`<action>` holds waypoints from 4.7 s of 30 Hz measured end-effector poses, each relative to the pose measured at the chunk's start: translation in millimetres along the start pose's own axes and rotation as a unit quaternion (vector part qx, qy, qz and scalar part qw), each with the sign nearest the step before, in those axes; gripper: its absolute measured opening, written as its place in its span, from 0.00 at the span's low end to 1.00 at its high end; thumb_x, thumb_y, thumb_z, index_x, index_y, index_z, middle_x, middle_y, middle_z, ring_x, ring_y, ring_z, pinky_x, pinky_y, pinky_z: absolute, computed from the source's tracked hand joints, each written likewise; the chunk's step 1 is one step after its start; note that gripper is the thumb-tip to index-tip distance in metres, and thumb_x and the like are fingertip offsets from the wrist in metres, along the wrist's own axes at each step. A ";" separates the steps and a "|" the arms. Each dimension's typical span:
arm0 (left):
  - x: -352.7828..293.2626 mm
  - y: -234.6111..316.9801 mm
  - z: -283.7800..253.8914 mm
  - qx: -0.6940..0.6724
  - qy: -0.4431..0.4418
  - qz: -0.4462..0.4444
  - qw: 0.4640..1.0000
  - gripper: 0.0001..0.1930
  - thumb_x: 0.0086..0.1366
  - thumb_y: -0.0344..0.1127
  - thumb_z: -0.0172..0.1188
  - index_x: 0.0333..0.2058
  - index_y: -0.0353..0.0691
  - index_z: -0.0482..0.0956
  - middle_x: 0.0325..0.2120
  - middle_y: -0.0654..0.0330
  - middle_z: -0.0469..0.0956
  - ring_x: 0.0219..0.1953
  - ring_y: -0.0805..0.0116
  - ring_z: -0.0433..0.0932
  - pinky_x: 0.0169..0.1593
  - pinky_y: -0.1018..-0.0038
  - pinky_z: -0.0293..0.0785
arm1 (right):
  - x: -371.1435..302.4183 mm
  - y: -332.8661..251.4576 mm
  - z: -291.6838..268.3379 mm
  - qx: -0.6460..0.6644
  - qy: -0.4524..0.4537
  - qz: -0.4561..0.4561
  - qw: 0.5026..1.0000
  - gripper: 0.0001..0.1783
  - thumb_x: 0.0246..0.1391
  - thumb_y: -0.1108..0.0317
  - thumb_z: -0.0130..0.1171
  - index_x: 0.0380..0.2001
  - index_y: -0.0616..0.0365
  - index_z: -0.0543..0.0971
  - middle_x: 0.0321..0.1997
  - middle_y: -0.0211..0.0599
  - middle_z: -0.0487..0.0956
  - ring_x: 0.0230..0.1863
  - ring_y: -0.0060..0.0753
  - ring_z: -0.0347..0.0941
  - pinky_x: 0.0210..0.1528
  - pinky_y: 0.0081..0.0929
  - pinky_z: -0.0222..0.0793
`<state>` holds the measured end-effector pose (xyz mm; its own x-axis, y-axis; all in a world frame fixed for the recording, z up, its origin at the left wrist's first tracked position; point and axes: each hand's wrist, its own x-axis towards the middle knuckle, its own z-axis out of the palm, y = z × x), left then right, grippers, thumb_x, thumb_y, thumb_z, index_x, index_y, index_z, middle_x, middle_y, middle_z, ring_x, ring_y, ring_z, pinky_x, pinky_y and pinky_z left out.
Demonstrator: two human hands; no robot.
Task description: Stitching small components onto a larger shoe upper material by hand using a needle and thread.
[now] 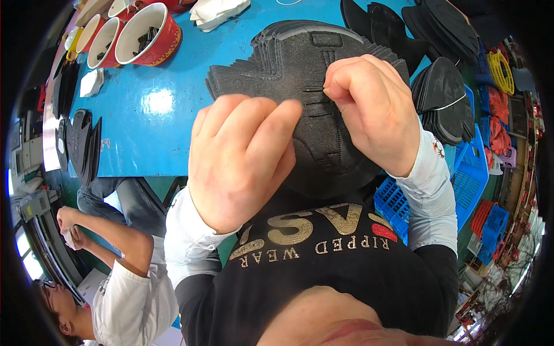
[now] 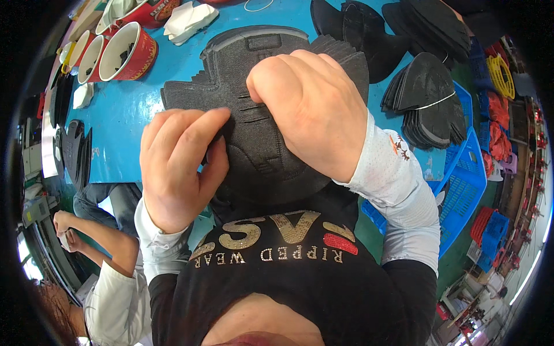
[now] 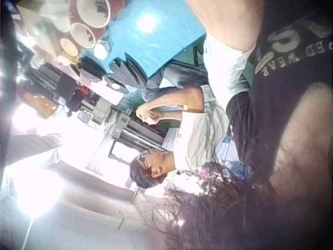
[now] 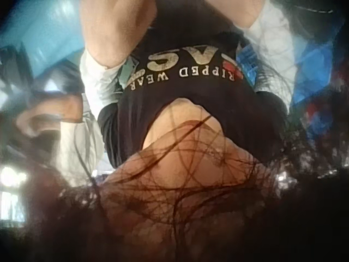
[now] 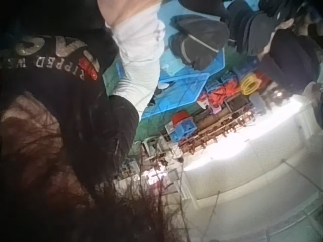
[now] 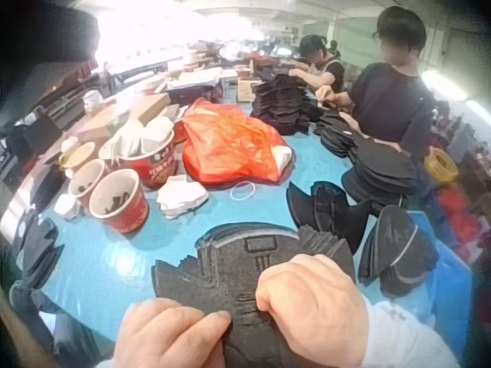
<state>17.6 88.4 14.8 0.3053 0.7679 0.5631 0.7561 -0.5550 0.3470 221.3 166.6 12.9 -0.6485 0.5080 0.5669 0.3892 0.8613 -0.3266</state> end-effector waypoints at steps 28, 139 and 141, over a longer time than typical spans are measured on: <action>16.4 11.9 2.4 0.043 -0.050 -0.009 0.998 0.23 0.44 0.18 0.61 0.43 0.36 0.81 0.30 0.57 0.74 0.33 0.57 0.73 0.39 0.66 0.71 | -40.1 4.9 -24.9 -0.005 0.099 0.127 0.987 0.18 0.40 0.84 0.58 0.34 0.53 0.84 0.37 0.31 0.79 0.39 0.38 0.73 0.42 0.33 0.68; -111.8 -58.8 14.4 0.170 -0.027 -0.212 0.962 0.22 0.55 0.32 0.67 0.51 0.48 0.80 0.48 0.61 0.77 0.51 0.55 0.73 0.52 0.61 0.68 | -96.5 11.2 -5.7 0.221 0.331 0.269 0.877 0.11 0.63 0.78 0.53 0.48 0.67 0.71 0.51 0.48 0.77 0.52 0.36 0.76 0.57 0.29 0.71; -106.5 -53.4 11.4 0.173 -0.014 -0.190 0.966 0.19 0.54 0.30 0.67 0.46 0.48 0.81 0.45 0.62 0.78 0.48 0.55 0.74 0.51 0.61 0.69 | -92.7 1.5 -10.3 0.211 0.323 0.254 0.887 0.11 0.63 0.78 0.53 0.48 0.67 0.71 0.52 0.48 0.76 0.52 0.36 0.76 0.57 0.29 0.71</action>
<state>-48.7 39.9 -72.3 -0.0203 0.9060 0.4229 0.9632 -0.0956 0.2511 288.8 120.7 -32.3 0.1030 0.8377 0.5363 0.1570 0.5187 -0.8404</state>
